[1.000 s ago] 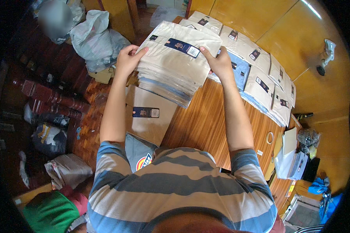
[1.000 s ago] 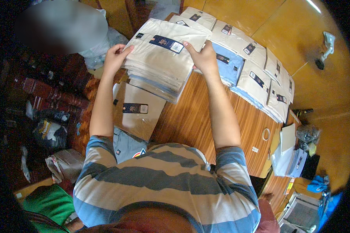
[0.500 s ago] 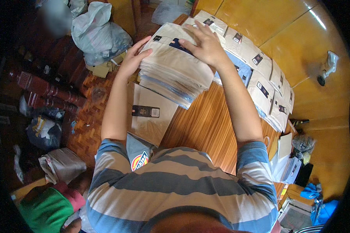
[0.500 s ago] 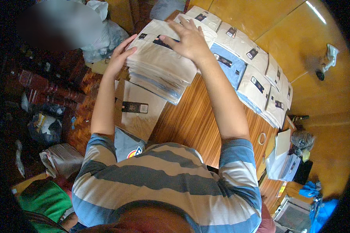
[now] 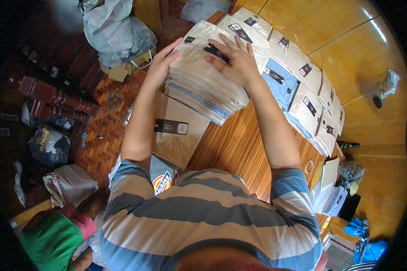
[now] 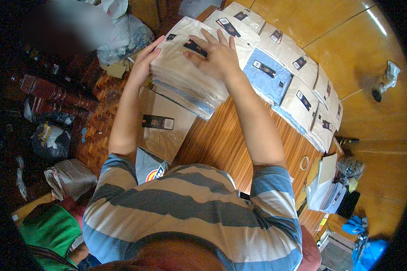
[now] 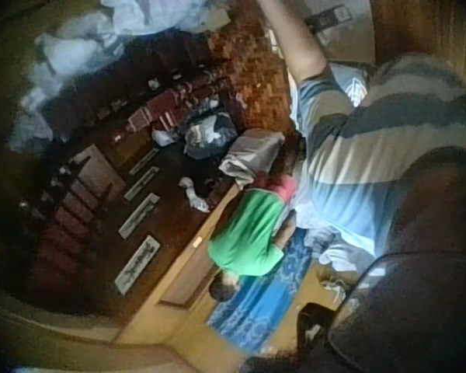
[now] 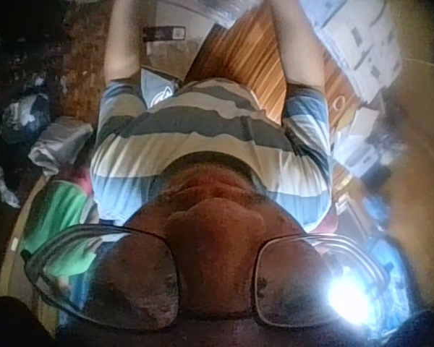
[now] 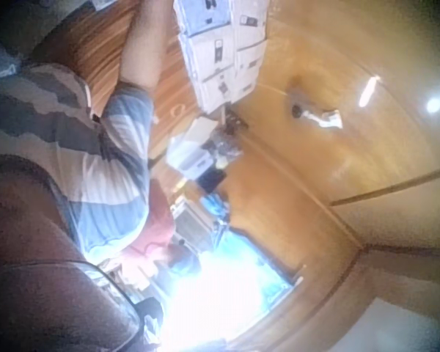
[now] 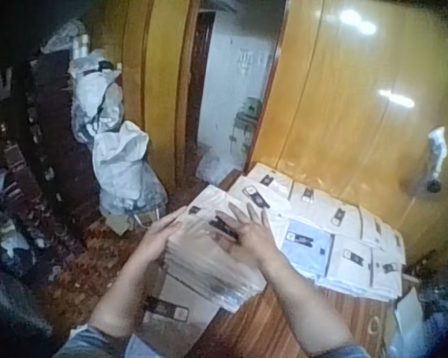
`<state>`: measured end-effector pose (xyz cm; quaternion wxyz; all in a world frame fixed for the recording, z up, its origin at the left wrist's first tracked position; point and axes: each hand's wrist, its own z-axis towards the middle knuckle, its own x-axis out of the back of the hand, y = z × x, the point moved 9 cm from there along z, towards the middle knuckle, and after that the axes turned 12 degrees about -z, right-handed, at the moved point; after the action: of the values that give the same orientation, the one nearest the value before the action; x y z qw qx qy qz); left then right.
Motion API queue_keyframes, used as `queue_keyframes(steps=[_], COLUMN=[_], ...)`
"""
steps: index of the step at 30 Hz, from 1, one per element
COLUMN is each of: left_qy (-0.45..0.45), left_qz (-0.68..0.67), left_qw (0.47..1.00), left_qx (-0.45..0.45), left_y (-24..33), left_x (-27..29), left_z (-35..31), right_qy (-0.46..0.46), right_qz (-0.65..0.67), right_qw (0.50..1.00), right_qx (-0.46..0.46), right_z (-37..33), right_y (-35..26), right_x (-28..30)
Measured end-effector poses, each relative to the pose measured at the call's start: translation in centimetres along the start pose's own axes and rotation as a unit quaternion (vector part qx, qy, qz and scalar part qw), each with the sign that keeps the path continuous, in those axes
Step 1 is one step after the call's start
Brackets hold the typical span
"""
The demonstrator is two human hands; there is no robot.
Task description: The person sorts and stacks packaged shirts on a wooden table, moving them from the main surface into various piles and checking the tags on the plastic wrapping.
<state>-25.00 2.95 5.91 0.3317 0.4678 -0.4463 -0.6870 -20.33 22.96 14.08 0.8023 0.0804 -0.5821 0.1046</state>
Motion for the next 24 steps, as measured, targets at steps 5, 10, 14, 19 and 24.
queue_keyframes(steps=[5, 10, 14, 19, 24], left_qy=[0.013, 0.010, 0.014, 0.016, 0.018], left_qz=[0.007, 0.017, 0.005, 0.012, 0.021], left_qw=[1.000, 1.000, 1.000, 1.000, 1.000], left_qx=[-0.004, -0.007, 0.000, 0.004, 0.009], left_y=[0.6, 0.5, 0.5, 0.7, 0.9], left_x=[-0.5, -0.3, -0.4, -0.5, -0.6], left_z=[-0.4, -0.2, -0.3, -0.4, -0.4], right_qy=[0.006, 0.001, 0.000, 0.002, 0.005], right_qz=[0.004, 0.014, 0.019, 0.037, 0.030], right_qw=[1.000, 1.000, 1.000, 0.999, 1.000], right_qx=[-0.003, -0.008, -0.007, -0.008, -0.006], right_z=[-0.2, 0.0, -0.1, -0.2, -0.3], right_y=[0.1, 0.5, 0.6, 0.7, 0.7], right_x=[-0.3, -0.8, -1.1, -1.2, -1.5])
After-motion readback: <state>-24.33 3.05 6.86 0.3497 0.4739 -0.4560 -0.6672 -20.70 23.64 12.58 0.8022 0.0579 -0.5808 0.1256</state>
